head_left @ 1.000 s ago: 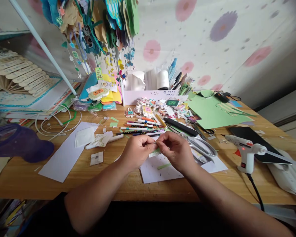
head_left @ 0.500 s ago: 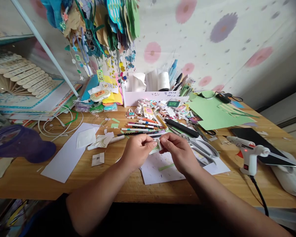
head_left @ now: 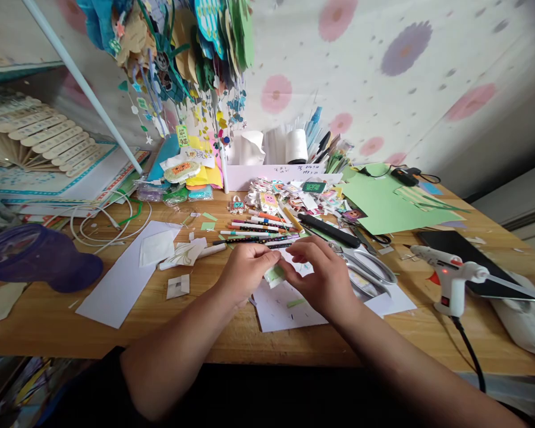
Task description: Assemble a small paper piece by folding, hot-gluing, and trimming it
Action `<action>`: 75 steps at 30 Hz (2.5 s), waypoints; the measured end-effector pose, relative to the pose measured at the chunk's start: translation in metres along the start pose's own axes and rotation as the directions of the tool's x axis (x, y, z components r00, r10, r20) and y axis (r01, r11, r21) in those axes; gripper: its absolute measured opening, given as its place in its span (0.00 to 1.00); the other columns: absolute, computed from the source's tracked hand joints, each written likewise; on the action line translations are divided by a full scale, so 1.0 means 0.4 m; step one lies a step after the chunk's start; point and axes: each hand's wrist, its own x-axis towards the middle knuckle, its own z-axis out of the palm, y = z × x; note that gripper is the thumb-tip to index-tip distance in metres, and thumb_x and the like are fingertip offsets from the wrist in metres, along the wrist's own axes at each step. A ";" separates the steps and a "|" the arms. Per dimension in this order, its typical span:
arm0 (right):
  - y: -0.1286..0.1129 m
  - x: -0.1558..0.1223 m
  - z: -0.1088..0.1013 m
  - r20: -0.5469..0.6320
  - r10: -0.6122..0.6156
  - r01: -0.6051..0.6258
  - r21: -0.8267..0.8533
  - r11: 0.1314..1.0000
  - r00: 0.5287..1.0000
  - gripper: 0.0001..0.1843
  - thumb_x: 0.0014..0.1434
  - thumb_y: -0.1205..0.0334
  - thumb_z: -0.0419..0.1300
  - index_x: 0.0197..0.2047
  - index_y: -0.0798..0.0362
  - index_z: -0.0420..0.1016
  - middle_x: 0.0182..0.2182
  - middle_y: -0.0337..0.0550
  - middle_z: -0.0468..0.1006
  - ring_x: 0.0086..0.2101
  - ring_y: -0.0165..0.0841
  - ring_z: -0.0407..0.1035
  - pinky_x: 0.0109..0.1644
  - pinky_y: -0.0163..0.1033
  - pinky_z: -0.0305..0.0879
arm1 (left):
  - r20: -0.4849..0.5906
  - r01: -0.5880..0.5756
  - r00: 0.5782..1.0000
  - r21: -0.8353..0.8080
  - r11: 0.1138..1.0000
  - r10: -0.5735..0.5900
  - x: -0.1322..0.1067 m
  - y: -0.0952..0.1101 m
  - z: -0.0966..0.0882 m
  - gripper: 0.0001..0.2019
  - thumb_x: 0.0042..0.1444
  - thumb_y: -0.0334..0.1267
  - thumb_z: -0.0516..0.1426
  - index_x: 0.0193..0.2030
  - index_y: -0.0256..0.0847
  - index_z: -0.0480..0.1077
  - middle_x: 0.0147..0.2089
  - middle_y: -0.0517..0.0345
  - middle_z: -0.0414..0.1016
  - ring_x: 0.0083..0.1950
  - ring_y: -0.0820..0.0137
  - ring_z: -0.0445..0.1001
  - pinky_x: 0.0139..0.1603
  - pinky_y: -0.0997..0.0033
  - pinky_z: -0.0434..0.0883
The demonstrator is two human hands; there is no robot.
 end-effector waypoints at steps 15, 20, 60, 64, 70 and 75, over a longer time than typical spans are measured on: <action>0.000 -0.013 -0.007 0.300 0.357 -0.445 0.317 0.837 0.885 0.15 0.61 0.53 0.55 0.28 0.53 0.69 0.22 0.39 0.69 0.24 0.30 0.62 0.27 0.35 0.59 | -0.124 -0.128 0.984 0.025 0.991 0.130 0.002 -0.011 0.002 0.16 0.54 0.48 0.58 0.24 0.37 0.67 0.21 0.64 0.60 0.25 0.75 0.57 0.25 0.74 0.54; 0.006 0.002 0.004 0.397 0.378 -0.503 0.280 0.818 0.836 0.14 0.59 0.53 0.55 0.27 0.53 0.68 0.21 0.38 0.69 0.23 0.29 0.60 0.27 0.35 0.56 | -0.085 -0.122 0.990 -0.108 0.987 0.113 0.007 -0.002 0.000 0.18 0.55 0.50 0.56 0.23 0.38 0.65 0.23 0.64 0.60 0.25 0.75 0.57 0.27 0.74 0.56; 0.080 0.010 0.015 0.517 0.389 -0.644 0.558 0.523 0.763 0.18 0.57 0.48 0.58 0.25 0.53 0.70 0.21 0.38 0.70 0.25 0.30 0.63 0.32 0.37 0.59 | -0.067 0.084 0.993 -0.217 0.973 -0.100 0.029 0.001 0.006 0.14 0.45 0.46 0.63 0.24 0.38 0.66 0.21 0.65 0.64 0.24 0.77 0.61 0.26 0.75 0.59; 0.086 0.007 0.014 0.515 0.397 -0.649 0.562 0.513 0.759 0.17 0.57 0.50 0.59 0.25 0.53 0.70 0.21 0.37 0.70 0.25 0.30 0.63 0.32 0.37 0.60 | -0.044 0.066 0.996 -0.148 0.987 -0.073 0.030 0.002 0.004 0.13 0.45 0.42 0.63 0.21 0.37 0.66 0.20 0.65 0.63 0.23 0.77 0.60 0.26 0.76 0.57; 0.081 0.006 0.012 0.576 0.350 -0.674 0.635 0.378 0.739 0.22 0.60 0.44 0.55 0.25 0.53 0.69 0.22 0.39 0.71 0.25 0.30 0.65 0.32 0.37 0.63 | -0.145 -0.041 0.989 -0.109 0.993 0.025 0.034 -0.014 0.003 0.13 0.48 0.41 0.62 0.21 0.37 0.65 0.20 0.66 0.62 0.24 0.77 0.59 0.27 0.75 0.56; 0.069 0.004 0.019 0.658 0.343 -0.741 0.608 0.285 0.671 0.21 0.54 0.43 0.61 0.25 0.54 0.70 0.23 0.41 0.74 0.24 0.29 0.66 0.31 0.36 0.64 | -0.213 -0.045 0.977 -0.163 0.986 0.010 0.036 -0.018 0.008 0.13 0.48 0.41 0.62 0.21 0.38 0.64 0.21 0.66 0.62 0.25 0.77 0.60 0.28 0.75 0.58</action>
